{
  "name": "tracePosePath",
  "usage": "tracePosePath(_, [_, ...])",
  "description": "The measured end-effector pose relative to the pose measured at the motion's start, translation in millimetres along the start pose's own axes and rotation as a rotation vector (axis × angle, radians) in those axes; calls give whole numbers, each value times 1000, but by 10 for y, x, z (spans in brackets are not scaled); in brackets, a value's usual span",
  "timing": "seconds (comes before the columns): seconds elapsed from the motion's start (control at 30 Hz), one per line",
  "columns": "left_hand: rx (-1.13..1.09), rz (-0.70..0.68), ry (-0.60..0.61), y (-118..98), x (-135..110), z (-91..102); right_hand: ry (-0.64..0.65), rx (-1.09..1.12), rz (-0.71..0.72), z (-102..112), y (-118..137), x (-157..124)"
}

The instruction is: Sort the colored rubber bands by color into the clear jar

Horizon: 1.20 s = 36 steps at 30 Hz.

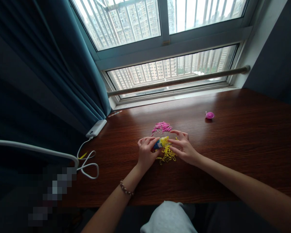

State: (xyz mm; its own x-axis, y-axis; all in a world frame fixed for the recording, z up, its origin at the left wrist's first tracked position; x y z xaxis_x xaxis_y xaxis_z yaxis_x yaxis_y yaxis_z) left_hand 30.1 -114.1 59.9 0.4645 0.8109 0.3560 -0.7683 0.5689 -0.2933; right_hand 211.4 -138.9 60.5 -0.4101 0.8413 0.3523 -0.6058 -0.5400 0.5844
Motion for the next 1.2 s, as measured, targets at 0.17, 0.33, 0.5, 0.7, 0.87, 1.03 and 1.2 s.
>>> tracePosePath(0.17, [38,-123,33,-93,-35,2,248,-26,10,-163,-2,-29])
tracePosePath(0.33, [52,-151,1,-140,-38,23,213,23,50,-180,11,-8])
tracePosePath(0.5, [25,-106,-77,-115,-32,61,7,56,178,19,85,17])
tracePosePath(0.7, [-9,-25,-170,-96,-67,115,-174,123,243,184,141,-21])
tracePosePath(0.87, [-112,-10,-231,-79,-84,150,-208,124,178,180,71,-15])
tracePosePath(1.03, [-365,-42,-198,-62,-63,130,-83,-22,93,95,-74,21])
tracePosePath(1.2, [-579,-128,-71,-115,-44,91,-136,-23,120,105,-33,11])
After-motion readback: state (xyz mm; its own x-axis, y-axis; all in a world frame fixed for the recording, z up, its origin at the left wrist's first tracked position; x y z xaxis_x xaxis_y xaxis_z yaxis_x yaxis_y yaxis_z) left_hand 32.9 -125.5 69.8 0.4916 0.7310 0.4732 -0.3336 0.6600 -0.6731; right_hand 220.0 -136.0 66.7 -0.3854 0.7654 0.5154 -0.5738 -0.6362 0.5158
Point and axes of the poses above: each hand's wrist, its own x-axis towards the middle knuckle, its own z-axis out of the back of the hand, y = z × x, the point moved 3 cm from there along x, towards the middle knuckle, and after that the axes turned 14 degrees about y, right-handed, at the moved point
